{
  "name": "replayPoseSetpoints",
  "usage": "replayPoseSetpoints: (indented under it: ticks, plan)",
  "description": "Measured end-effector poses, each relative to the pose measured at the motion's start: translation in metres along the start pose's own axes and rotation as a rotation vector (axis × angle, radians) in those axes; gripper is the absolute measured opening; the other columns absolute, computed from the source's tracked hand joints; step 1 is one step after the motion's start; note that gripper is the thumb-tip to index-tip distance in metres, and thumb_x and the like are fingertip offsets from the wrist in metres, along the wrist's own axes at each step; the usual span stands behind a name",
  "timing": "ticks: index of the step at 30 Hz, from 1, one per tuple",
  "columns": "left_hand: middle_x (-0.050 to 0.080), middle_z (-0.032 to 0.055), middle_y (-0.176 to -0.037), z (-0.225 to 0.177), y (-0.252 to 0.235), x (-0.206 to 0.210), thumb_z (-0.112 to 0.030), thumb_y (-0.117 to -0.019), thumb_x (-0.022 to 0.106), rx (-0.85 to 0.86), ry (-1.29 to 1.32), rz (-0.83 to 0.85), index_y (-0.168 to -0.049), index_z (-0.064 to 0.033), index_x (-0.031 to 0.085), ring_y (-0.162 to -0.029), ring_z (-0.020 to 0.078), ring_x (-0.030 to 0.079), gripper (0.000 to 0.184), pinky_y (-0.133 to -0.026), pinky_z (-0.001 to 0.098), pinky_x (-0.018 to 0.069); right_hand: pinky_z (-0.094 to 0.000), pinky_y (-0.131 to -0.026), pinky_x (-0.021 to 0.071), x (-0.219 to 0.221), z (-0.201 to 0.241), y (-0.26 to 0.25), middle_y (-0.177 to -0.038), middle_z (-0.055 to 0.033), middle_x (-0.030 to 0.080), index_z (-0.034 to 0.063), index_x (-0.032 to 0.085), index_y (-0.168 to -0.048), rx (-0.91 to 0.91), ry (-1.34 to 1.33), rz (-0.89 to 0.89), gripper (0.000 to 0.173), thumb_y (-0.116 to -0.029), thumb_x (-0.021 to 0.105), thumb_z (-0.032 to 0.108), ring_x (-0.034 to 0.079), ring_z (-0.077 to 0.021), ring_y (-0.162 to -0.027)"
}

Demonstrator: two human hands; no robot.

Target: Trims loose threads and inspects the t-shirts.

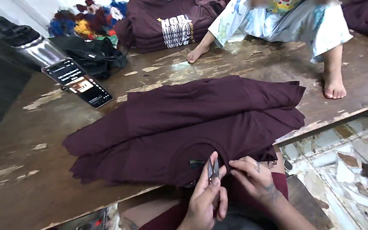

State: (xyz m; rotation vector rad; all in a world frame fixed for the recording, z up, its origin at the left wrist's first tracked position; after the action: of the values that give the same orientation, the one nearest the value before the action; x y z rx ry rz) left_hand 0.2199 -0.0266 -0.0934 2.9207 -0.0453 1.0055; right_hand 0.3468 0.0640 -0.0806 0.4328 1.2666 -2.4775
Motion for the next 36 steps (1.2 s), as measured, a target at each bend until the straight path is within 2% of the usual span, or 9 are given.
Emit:
replayPoseSetpoints:
  ticks: [3,9,14,17,19,22,27,31,36]
  plan:
    - [0.043,0.0051,-0.158,-0.002,0.009,0.008,-0.022,-0.1078,0.038,-0.119,0.098,-0.046,-0.163,-0.038,0.008,-0.054,0.0004,0.057,0.065,-0.053,0.0166,0.0533,-0.0193,-0.07,0.0553,0.007,0.005,0.001,-0.088,-0.0088,0.065,0.007,0.07,-0.1,-0.099,0.076,-0.037,0.014,-0.0987,0.058,0.012,0.066,-0.0113,-0.078]
    - [0.045,0.0012,-0.155,-0.014,0.007,0.01,-0.023,-0.1083,0.037,-0.133,-0.149,0.09,-0.164,-0.0265,0.012,-0.061,-0.0025,0.057,0.061,-0.057,0.0169,0.0521,-0.0132,-0.07,0.0482,0.002,-0.004,0.012,-0.087,0.0019,0.054,0.0137,0.055,-0.095,0.127,-0.242,0.167,0.036,-0.1105,0.039,0.042,0.056,0.0007,-0.08]
    - [0.052,0.0018,-0.144,-0.021,0.005,0.009,-0.02,-0.1062,0.036,-0.139,-0.18,0.062,-0.164,-0.0227,0.013,-0.063,-0.0031,0.055,0.062,-0.059,0.0164,0.05,-0.0118,-0.074,0.0493,-0.009,0.014,0.012,-0.086,0.0017,0.055,0.0137,0.052,-0.095,0.166,-0.344,0.259,0.032,-0.1094,0.043,0.041,0.058,0.0031,-0.08]
    - [0.053,0.0026,-0.144,-0.018,0.007,0.011,-0.017,-0.1046,0.034,-0.205,-0.064,0.02,-0.163,-0.0233,0.014,-0.064,-0.0027,0.055,0.062,-0.059,0.0158,0.0491,-0.0165,-0.081,0.0535,-0.009,0.018,0.007,-0.094,-0.0071,0.064,0.0103,0.062,-0.111,0.056,-0.006,0.196,0.023,-0.1035,0.059,0.032,0.065,-0.0057,-0.087]
    - [0.052,0.0019,-0.143,-0.019,0.008,0.012,-0.019,-0.1045,0.034,-0.247,-0.018,0.018,-0.163,-0.0253,0.015,-0.066,-0.0011,0.058,0.062,-0.058,0.0162,0.0507,-0.0148,-0.078,0.0529,-0.003,0.007,0.012,-0.091,-0.0046,0.064,0.0139,0.069,-0.105,-0.012,0.094,0.096,0.015,-0.1013,0.06,0.025,0.064,-0.0059,-0.086]
    - [0.057,0.0083,-0.144,-0.033,0.004,0.004,-0.016,-0.1066,0.036,-0.105,-0.476,0.086,-0.163,-0.0133,0.021,-0.068,0.0024,0.062,0.058,-0.058,0.0197,0.0524,-0.0104,-0.082,0.052,-0.002,0.005,0.014,-0.093,0.0042,0.062,0.0153,0.061,-0.097,0.035,-0.102,0.102,0.022,-0.1081,0.05,0.031,0.063,0.0037,-0.092]
    - [0.067,0.0088,-0.086,-0.095,-0.01,0.015,-0.023,-0.0942,0.057,0.438,-1.693,0.02,-0.135,-0.0092,0.066,-0.065,0.0236,0.066,0.044,-0.05,0.0413,0.0521,-0.0164,-0.082,0.054,-0.021,0.023,0.012,-0.089,-0.0061,0.066,0.0098,0.065,-0.097,-0.008,0.023,0.264,0.018,-0.105,0.055,0.022,0.066,-0.0071,-0.088]
    - [0.068,0.0088,-0.081,-0.12,-0.026,0.046,-0.019,-0.0884,0.065,0.537,-1.944,0.245,-0.114,-0.0126,0.075,-0.069,0.0286,0.068,0.028,-0.053,0.0434,0.0521,-0.0242,-0.058,0.0509,-0.029,0.03,0.011,-0.068,-0.0013,0.06,0.0154,0.071,-0.096,-0.144,0.271,0.29,0.02,-0.1018,0.053,0.02,0.059,-0.0127,-0.062]
    - [0.07,0.0071,-0.082,-0.107,-0.045,0.065,-0.008,-0.0723,0.077,0.514,-2.031,0.559,-0.105,-0.0138,0.076,-0.073,0.0298,0.069,0.033,-0.057,0.045,0.0502,-0.0247,-0.049,0.0461,-0.031,0.033,0.008,-0.066,0.001,0.058,0.0161,0.072,-0.093,-0.183,0.332,0.302,0.018,-0.0968,0.054,0.017,0.055,-0.0116,-0.054]
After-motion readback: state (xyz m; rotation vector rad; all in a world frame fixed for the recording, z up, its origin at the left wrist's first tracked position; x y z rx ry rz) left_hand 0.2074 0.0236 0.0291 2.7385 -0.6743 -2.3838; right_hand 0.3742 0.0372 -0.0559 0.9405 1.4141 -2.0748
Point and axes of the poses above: each hand's wrist, its own y-axis away from the middle knuckle, its own x-axis out of the palm, z = x × y, the point moved 5 cm from there along -y, towards the middle knuckle
